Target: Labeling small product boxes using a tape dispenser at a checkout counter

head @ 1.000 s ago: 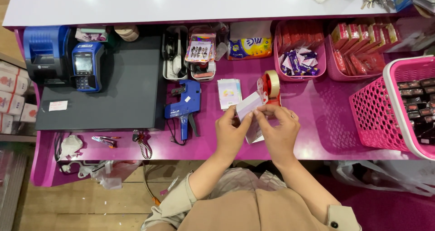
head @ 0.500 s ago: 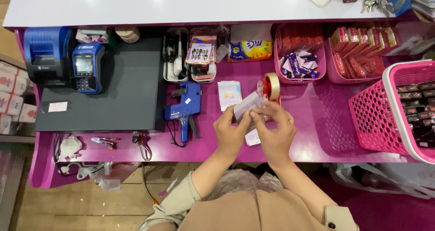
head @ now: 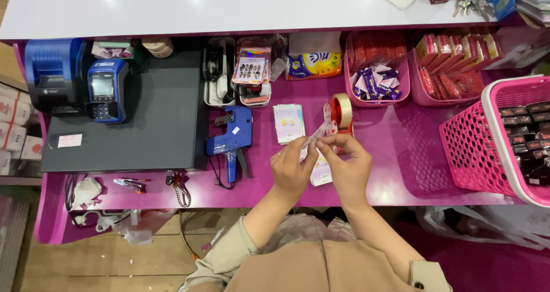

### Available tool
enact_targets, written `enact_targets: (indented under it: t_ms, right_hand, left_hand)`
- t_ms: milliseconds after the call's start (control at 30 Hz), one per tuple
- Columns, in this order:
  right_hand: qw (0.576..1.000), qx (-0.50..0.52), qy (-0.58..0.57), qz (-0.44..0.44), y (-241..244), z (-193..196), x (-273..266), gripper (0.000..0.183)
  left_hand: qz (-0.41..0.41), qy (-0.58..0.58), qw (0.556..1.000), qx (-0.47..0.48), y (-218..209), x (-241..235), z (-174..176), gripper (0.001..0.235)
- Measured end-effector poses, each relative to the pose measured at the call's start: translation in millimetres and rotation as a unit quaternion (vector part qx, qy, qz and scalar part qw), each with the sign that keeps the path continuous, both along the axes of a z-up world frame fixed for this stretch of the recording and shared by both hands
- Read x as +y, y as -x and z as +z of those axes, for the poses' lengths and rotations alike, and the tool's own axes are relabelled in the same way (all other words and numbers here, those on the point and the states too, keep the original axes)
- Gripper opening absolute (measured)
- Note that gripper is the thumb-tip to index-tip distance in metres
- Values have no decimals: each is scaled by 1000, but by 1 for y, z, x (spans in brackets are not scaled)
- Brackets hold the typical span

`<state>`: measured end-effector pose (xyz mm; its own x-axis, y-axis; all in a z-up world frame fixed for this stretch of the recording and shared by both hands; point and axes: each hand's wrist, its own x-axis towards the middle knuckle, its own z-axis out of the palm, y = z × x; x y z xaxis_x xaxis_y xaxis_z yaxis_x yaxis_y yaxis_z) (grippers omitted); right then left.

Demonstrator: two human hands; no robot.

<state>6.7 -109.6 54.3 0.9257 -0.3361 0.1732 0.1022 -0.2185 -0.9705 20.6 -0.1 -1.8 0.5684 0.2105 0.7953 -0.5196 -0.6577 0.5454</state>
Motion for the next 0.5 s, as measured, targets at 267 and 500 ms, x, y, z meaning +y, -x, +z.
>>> enact_targets:
  t_ms: [267,500]
  right_hand:
    - [998,-41,37,-18,3,4,9,13]
    - [988,-122,96,-10,-4,4,3,16]
  left_hand:
    - [-9,-12,1000,-19,-2,2,6,13]
    - [-8,-5,1000,-1,0,2,7,11]
